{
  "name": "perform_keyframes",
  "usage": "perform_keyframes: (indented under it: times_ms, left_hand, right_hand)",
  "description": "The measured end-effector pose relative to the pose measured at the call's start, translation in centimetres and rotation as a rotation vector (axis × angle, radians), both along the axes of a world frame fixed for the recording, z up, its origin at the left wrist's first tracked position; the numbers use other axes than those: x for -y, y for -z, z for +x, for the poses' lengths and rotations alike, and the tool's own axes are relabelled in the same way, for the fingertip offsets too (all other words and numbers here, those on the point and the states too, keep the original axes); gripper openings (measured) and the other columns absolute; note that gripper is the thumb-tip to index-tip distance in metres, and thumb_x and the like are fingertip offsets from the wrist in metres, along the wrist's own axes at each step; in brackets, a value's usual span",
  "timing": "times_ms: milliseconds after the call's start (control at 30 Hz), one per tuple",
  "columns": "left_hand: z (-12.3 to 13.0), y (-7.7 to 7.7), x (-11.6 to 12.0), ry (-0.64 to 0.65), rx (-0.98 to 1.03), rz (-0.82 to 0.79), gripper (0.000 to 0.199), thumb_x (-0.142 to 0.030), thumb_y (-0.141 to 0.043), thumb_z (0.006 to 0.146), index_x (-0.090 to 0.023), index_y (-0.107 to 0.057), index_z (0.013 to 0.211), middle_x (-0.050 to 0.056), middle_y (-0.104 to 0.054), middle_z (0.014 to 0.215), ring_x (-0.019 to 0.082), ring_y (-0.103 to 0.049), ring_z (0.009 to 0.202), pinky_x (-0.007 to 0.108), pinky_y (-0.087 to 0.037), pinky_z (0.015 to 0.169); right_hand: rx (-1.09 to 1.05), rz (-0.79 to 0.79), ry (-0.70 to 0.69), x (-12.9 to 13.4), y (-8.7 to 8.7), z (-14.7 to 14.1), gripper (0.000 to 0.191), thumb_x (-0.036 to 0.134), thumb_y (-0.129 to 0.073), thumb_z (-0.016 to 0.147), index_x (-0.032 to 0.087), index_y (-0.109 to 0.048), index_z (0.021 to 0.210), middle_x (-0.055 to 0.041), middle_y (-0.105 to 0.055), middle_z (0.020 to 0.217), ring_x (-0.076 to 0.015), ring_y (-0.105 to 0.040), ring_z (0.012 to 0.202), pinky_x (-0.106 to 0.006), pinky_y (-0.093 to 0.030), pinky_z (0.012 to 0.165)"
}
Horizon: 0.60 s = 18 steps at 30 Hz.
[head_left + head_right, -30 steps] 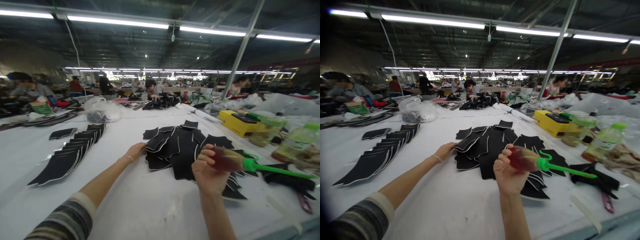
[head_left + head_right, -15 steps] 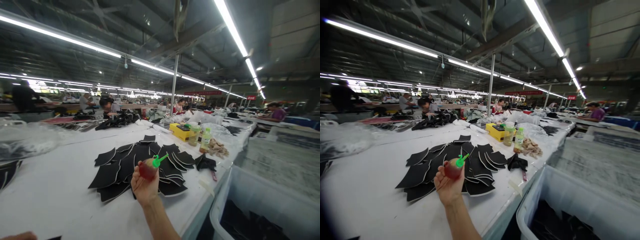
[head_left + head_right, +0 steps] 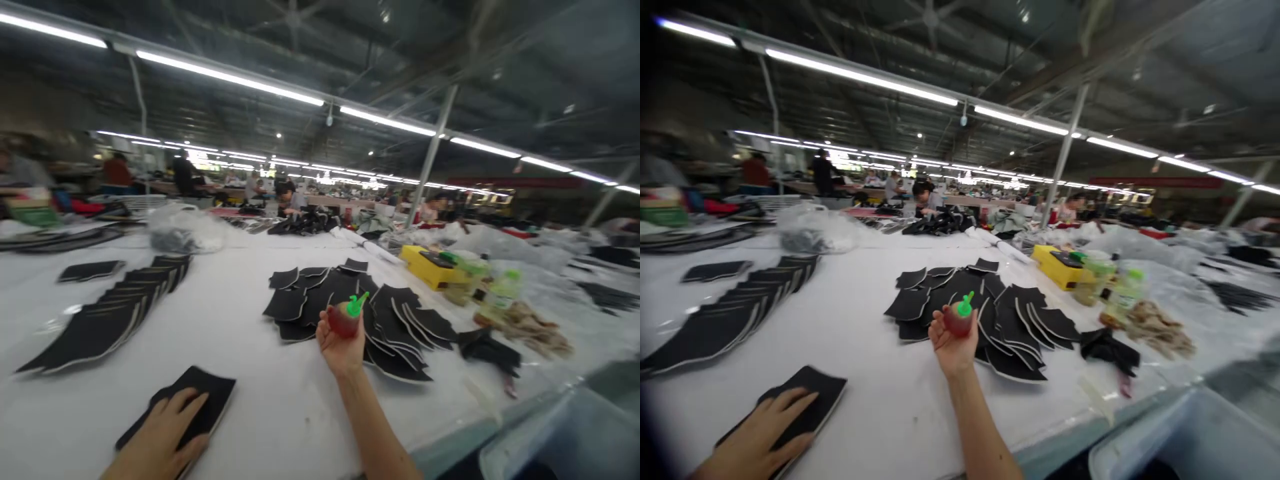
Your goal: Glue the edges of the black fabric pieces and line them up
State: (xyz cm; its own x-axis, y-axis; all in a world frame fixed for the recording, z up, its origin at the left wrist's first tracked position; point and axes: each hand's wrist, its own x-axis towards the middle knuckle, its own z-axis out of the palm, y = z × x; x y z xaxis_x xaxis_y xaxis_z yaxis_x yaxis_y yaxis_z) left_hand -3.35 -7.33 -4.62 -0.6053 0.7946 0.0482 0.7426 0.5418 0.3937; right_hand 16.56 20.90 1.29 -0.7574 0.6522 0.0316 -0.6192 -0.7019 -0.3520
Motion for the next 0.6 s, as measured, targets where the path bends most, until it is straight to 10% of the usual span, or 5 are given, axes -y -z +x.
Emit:
perform_keyframes:
  times_ms: [267,600]
  left_hand:
    - [3.1,-6.7,-0.2,0.126,-0.047,-0.33,0.04,-0.025,-0.056,0.078,-0.012,-0.07,0.112,0.019,-0.058,0.129,0.035,-0.054,0.117,0.045,-0.04,0.105]
    - [4.0,-7.7,-0.8,0.158,-0.113,-0.495,0.036,-0.021,-0.059,0.077,-0.01,-0.066,0.111,0.02,-0.056,0.121,0.035,-0.054,0.112,0.044,-0.045,0.095]
  right_hand:
    - [0.188,0.144,-0.079,1.0,-0.1,-1.0,0.071,0.075,-0.038,0.086,0.013,-0.07,0.094,-0.0133,-0.075,0.087,-0.0207,-0.072,0.072,-0.032,-0.061,0.064]
    - [0.247,0.213,-0.186,2.8,-0.1,-1.6,0.056,0.062,-0.052,0.087,0.009,-0.066,0.101,-0.0154,-0.074,0.087,-0.0264,-0.073,0.074,-0.037,-0.063,0.058]
